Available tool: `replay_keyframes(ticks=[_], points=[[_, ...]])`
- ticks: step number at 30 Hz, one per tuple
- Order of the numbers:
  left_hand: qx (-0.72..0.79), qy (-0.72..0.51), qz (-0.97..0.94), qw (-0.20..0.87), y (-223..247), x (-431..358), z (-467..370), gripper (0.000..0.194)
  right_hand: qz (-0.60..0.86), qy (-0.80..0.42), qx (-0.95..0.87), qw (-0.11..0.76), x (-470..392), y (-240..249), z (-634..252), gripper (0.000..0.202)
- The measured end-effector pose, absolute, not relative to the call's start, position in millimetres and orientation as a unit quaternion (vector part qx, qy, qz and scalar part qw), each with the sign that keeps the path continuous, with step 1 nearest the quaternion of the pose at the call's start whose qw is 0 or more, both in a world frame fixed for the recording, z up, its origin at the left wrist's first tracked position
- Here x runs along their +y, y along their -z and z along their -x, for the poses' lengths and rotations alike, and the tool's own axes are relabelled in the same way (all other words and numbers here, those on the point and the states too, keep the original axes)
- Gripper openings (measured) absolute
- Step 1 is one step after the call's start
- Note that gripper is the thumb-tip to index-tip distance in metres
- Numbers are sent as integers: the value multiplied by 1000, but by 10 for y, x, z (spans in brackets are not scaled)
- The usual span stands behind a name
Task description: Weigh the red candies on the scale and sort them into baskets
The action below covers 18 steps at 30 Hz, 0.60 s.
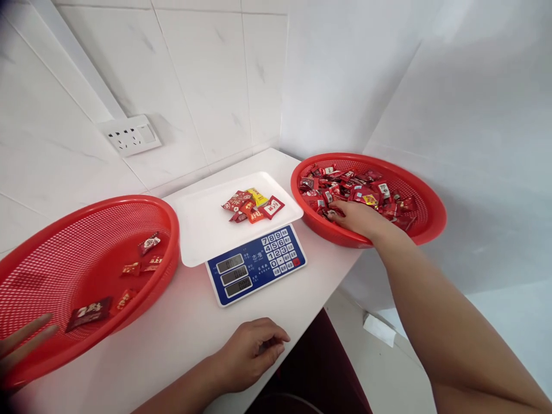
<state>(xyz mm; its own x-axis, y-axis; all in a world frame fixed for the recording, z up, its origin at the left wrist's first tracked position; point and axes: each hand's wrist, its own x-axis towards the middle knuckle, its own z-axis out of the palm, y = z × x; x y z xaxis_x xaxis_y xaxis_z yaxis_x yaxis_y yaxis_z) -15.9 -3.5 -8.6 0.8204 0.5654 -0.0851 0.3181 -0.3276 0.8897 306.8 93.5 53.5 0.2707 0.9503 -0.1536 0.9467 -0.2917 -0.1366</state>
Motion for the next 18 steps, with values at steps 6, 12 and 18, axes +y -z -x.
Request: replay_keyframes(ticks=[6,12,18], points=[[295,-135,-801,504,110,-55,155,26,794,13,-599,102,915,-622,-2969,40],[273,-163,-812,489,302,-29,123,26,607,30,-774,176,1090,-819,-2441,33],[271,-153,-812,493,350,16,101,28,546,15,-835,65,1397,-835,-2042,36]])
